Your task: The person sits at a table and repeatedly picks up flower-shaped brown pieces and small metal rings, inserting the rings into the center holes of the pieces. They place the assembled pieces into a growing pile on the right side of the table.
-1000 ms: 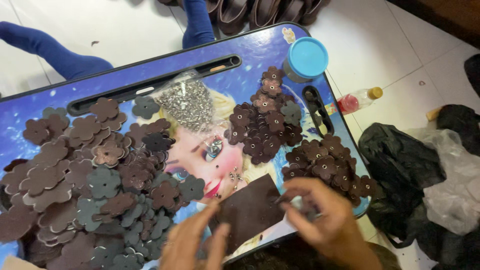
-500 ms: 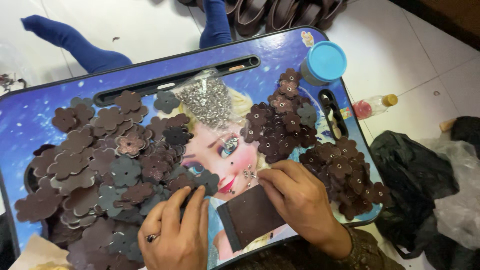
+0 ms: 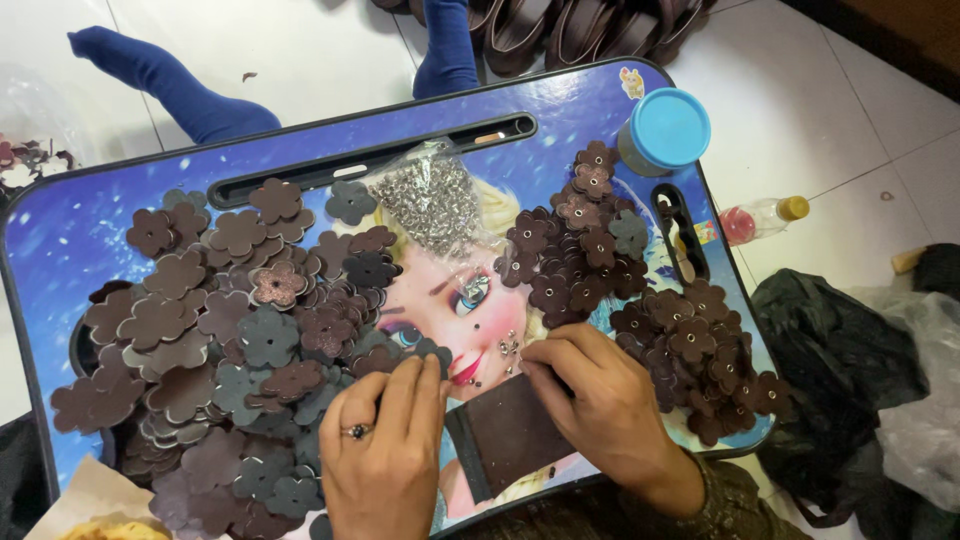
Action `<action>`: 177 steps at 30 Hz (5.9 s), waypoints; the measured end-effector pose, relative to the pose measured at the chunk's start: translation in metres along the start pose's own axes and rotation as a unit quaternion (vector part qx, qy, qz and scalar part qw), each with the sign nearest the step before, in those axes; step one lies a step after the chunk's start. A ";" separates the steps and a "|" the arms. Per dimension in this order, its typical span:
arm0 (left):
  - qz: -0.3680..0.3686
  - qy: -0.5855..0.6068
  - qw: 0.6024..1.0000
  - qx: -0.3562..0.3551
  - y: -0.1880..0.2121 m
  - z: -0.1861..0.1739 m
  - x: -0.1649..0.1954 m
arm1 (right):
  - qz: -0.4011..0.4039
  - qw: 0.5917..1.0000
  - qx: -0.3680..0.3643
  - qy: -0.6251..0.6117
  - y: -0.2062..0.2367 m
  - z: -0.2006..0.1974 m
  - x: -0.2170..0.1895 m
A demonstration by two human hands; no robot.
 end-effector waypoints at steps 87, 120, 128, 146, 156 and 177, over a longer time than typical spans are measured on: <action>-0.380 0.463 0.790 -0.133 0.093 0.024 0.053 | 0.403 0.805 -0.121 -0.417 0.122 -0.008 0.038; -0.094 -0.115 0.987 0.065 0.035 -0.048 -0.016 | -0.066 0.998 -0.006 0.013 0.023 -0.030 -0.036; -0.104 -0.104 0.987 0.071 0.042 -0.055 -0.044 | -0.060 0.998 -0.026 0.022 0.025 0.000 -0.064; -0.581 0.547 0.602 -0.042 0.120 -0.008 -0.029 | 0.193 0.936 -0.106 -0.276 0.095 -0.001 -0.050; -0.581 0.566 0.574 -0.117 0.150 -0.002 0.013 | 0.158 0.952 -0.099 -0.243 0.117 -0.014 -0.045; -0.538 0.587 0.598 -0.090 0.168 -0.009 0.027 | 0.186 0.962 -0.091 -0.179 0.127 -0.012 -0.051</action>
Point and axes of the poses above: each hand's wrist, its own y-axis away from the middle knuckle, its own z-axis out of the palm, x = y × z, the point moved 6 cm from there along -y, towards the middle knuckle, and after that the axes turned 12 degrees about x, right-handed, at the moved point
